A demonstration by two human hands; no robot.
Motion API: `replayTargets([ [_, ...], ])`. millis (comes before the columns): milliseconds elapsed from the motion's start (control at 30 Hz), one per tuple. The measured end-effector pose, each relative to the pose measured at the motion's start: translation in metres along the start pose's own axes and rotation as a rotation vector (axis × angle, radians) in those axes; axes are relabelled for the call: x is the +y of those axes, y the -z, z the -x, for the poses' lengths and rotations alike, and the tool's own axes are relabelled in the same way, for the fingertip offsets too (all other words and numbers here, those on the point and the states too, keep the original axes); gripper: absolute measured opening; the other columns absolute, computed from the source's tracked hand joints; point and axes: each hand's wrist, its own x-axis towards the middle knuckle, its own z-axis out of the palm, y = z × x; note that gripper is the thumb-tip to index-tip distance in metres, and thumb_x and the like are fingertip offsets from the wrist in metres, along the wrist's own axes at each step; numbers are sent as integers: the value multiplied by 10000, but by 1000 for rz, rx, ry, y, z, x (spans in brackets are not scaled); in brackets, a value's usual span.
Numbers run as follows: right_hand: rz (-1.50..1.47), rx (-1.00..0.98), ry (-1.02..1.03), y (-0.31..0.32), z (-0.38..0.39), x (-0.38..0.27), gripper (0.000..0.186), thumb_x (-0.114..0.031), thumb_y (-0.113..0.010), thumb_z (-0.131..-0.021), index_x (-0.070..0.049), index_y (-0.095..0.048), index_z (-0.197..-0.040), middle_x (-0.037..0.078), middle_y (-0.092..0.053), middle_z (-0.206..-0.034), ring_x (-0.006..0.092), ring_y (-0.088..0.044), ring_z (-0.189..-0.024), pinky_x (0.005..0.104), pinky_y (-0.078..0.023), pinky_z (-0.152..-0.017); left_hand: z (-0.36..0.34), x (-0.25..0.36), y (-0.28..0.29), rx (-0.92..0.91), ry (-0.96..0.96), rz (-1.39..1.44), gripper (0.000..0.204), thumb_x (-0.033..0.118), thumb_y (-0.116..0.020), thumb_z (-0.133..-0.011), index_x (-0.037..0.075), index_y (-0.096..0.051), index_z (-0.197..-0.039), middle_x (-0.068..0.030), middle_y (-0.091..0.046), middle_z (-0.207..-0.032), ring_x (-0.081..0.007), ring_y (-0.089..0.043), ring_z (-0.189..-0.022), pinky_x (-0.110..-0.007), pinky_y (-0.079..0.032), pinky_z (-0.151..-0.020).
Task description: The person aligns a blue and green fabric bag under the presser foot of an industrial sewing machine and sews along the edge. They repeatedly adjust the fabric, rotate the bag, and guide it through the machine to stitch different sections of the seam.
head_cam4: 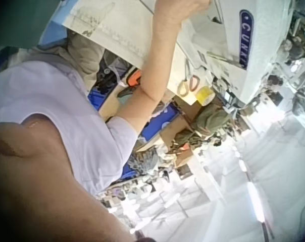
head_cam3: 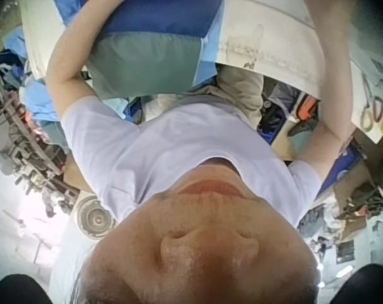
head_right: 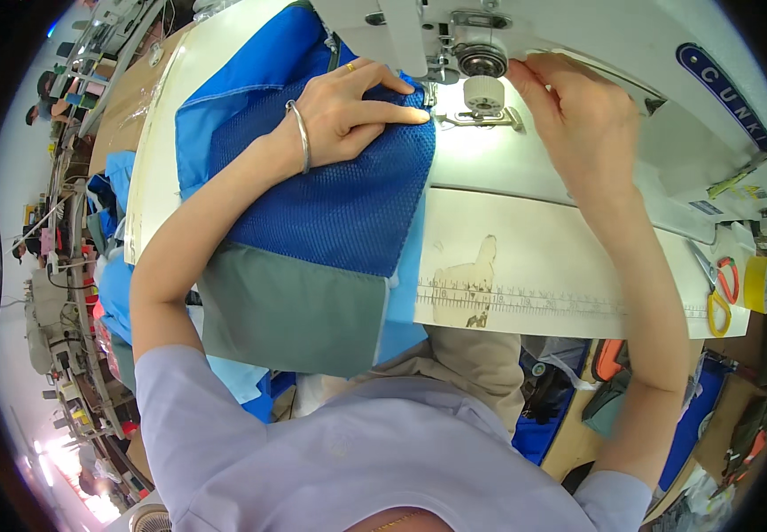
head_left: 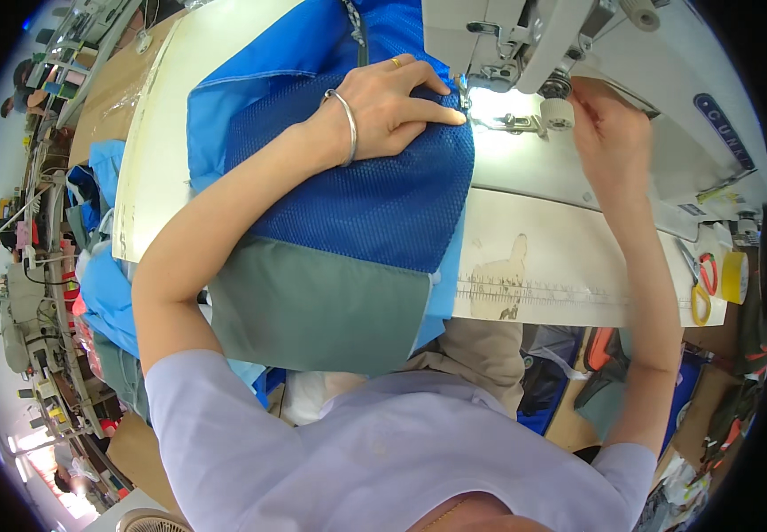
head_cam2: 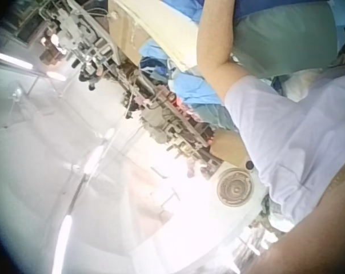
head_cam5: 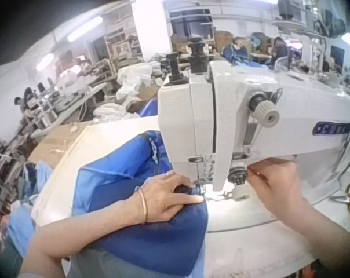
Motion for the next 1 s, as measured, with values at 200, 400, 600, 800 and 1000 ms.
replayTargets([
  [200, -71, 35, -71, -4, 1, -2, 183, -143, -707, -881, -30, -748, -1019, 137, -686, -740, 224, -626, -593, 312, -494, -597, 2, 9, 2, 0, -2, 25, 385, 43, -682, -792, 275, -776, -1085, -46, -663, -1101, -255, -656, -989, -343, -569, -811],
  [400, -101, 75, 13, -9, 3, 7, 176, -213, -746, -889, -49, -771, -948, 86, -695, -702, 214, -628, -553, 304, -484, -553, 2, 14, 5, 4, 5, 11, 378, 47, -678, -796, 281, -776, -1077, -35, -660, -1093, -247, -656, -985, -343, -575, -800],
  [600, -208, 35, 424, -8, 11, 2, 101, -69, -790, -802, -48, -691, -796, 56, -660, -667, 194, -615, -544, 288, -445, -475, 3, 15, 4, -1, 15, 4, 389, 42, -679, -792, 289, -776, -1077, -25, -662, -1100, -249, -657, -1005, -345, -576, -797],
  [800, -217, 41, 623, -14, 15, -4, 149, -56, -813, -759, -61, -665, -769, 33, -585, -602, 188, -556, -500, 314, -395, -435, -1, 7, 3, -17, 10, 1, 406, 41, -687, -783, 289, -772, -1093, -37, -664, -1130, -259, -655, -1023, -351, -575, -812],
  [1000, -224, -7, 567, -25, 24, 4, 139, -86, -809, -778, -69, -671, -766, 34, -583, -613, 190, -564, -515, 322, -402, -448, -1, 0, 0, -37, 19, 44, 402, 40, -666, -812, 271, -763, -1126, -53, -665, -1170, -278, -645, -1086, -375, -554, -900],
])
